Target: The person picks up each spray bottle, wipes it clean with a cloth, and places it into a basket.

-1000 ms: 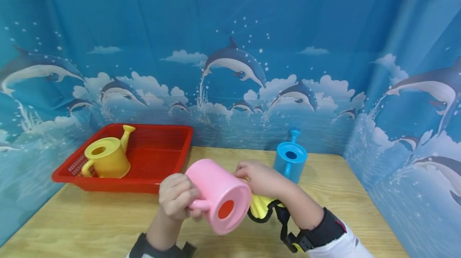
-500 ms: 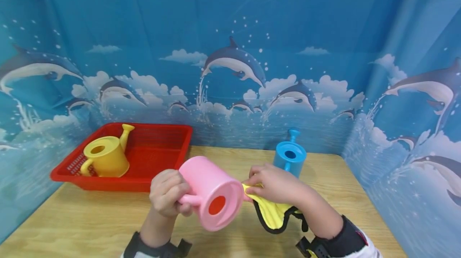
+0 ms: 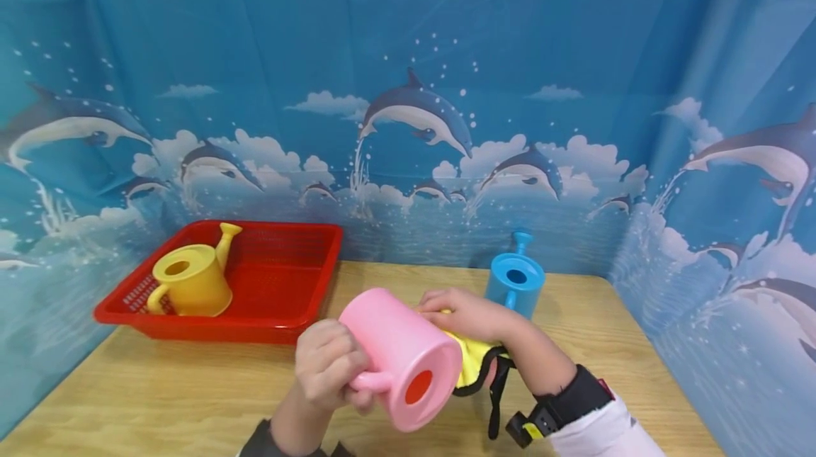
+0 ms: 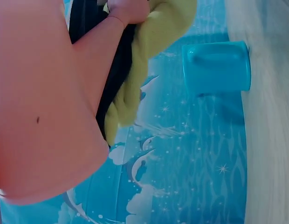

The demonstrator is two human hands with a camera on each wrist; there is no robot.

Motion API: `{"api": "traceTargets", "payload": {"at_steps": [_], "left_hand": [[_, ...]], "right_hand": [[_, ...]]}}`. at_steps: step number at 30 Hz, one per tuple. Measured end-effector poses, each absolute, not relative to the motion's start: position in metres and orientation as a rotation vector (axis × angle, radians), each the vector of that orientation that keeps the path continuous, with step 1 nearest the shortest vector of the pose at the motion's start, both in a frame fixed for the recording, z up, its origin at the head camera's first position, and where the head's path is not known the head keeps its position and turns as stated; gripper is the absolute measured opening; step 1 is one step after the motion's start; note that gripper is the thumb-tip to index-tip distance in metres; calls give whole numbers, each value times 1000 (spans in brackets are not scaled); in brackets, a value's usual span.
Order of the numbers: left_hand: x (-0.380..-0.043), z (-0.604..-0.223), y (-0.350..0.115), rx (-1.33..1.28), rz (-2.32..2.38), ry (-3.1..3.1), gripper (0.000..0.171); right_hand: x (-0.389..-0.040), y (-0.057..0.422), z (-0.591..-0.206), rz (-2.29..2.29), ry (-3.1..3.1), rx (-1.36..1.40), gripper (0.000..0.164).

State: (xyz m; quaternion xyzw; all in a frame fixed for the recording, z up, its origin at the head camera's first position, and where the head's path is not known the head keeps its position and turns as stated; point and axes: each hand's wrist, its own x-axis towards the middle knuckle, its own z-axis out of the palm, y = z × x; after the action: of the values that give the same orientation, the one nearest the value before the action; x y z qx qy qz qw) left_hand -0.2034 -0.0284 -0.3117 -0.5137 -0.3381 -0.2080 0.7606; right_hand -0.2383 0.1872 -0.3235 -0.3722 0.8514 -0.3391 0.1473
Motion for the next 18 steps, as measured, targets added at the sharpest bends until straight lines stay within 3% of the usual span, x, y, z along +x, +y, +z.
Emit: {"api": "traceTargets", "payload": {"at_steps": [18], "left_hand": [[-214, -320, -27, -1133, -495, -789, 48]], "right_hand": [[-243, 192, -331, -964, 2423, -1031, 23]]}}
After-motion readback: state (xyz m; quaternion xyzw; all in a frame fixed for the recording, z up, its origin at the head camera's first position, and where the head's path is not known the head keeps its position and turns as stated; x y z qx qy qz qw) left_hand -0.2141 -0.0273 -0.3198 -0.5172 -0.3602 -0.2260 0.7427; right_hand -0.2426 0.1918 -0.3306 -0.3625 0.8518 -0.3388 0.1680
